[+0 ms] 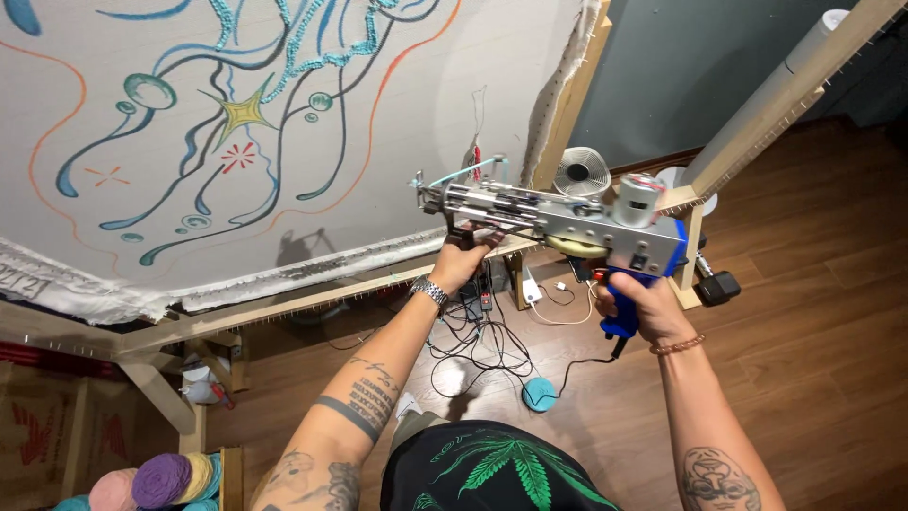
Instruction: Creating a rug using a tufting gun on a stretched canvas frame.
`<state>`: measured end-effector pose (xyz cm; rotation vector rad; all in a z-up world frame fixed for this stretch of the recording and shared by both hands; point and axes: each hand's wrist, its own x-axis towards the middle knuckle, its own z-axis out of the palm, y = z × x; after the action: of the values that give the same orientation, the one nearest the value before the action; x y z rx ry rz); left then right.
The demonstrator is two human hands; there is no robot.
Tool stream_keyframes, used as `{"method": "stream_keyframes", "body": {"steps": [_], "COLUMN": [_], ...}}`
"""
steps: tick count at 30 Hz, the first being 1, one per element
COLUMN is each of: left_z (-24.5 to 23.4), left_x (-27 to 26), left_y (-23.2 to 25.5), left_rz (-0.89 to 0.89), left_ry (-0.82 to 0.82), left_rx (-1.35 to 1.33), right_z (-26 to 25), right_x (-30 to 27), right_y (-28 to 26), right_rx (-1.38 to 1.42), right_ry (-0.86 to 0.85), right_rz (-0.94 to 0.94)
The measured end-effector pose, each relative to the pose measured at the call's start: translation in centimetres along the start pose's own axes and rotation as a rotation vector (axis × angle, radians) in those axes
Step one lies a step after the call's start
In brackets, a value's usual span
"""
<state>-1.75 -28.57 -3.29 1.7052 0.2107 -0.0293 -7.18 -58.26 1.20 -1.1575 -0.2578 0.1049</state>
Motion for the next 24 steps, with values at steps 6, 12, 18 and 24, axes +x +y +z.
{"method": "stream_keyframes", "body": {"steps": [6,12,18,24], "left_z": [-0.3,-0.7,-1.2,-1.4], "left_x": [-1.3,-4.8,-5.4,-5.0], "left_y": [-0.4,4.7,5.8,5.7], "left_rz": [-0.024,0.097,0.086,0.097], "left_ry": [0.178,0.242,0.251,0.246], "left_rx": [-0.046,0.016,0.010,0.059], "right_z": [2.3,1.0,0.3,1.4], "right_x": [0.9,1.0,1.7,1.9], "right_y": [-1.1,0.2,0.5,-0.7], "right_rx": [-0.086,0.075,0.068,0.078], "right_ry": [-0.033,-0.031,-0.182,-0.242], "right_rz": [-0.019,0.038,-0.013,0.003]}}
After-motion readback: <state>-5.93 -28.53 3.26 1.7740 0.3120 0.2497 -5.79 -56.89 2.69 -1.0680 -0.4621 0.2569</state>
